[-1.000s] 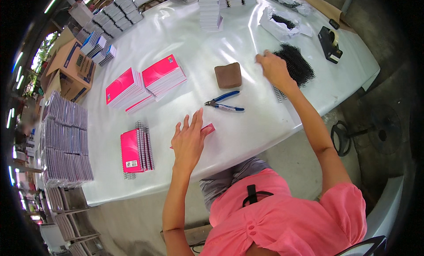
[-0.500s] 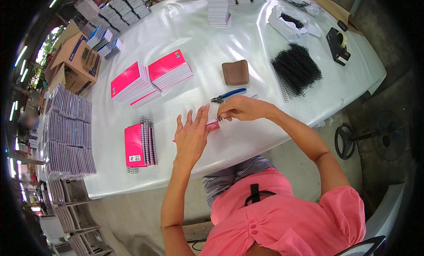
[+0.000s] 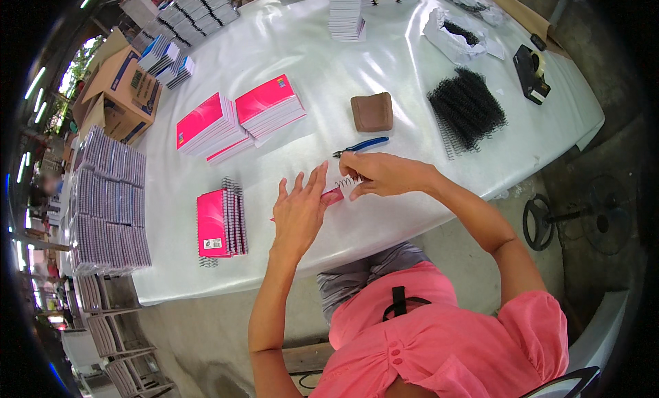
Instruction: The person inserts a spiral binding coil into a pink notebook, trims the excess coil using a pair of pliers, and repeats the process for multiple notebooks.
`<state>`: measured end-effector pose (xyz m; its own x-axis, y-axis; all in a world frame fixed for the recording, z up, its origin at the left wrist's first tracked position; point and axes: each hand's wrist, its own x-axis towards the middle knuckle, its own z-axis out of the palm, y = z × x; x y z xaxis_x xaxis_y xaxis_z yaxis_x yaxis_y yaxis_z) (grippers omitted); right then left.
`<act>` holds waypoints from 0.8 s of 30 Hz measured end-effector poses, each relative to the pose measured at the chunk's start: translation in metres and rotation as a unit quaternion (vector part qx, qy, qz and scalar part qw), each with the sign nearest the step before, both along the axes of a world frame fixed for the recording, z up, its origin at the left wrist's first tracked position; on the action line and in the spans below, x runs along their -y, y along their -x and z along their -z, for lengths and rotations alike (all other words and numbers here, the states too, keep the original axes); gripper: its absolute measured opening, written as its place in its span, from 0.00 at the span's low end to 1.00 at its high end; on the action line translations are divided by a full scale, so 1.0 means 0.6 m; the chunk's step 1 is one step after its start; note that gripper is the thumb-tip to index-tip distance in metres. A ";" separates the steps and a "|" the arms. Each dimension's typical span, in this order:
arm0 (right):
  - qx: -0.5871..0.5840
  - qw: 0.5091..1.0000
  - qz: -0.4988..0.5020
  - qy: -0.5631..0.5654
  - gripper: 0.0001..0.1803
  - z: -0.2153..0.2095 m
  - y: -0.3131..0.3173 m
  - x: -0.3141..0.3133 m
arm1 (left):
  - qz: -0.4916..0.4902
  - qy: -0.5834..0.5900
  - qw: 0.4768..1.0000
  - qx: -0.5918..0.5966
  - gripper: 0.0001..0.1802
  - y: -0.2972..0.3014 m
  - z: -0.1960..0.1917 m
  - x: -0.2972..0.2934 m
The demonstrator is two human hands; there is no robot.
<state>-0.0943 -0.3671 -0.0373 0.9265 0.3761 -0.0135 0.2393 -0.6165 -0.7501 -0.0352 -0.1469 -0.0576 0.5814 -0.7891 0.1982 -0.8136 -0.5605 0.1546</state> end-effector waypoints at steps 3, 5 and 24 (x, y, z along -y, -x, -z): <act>0.119 0.992 0.044 -0.017 0.13 0.009 0.010 -0.001 | 0.001 0.031 0.999 -0.026 0.35 0.011 -0.017 0.017; 0.091 0.994 0.020 0.058 0.14 0.006 0.012 -0.003 | 0.007 0.028 0.999 -0.045 0.34 0.016 -0.022 0.020; -0.110 0.987 -0.039 -0.110 0.29 -0.029 -0.094 0.130 | -0.029 0.025 0.999 0.010 0.50 0.005 -0.017 -0.028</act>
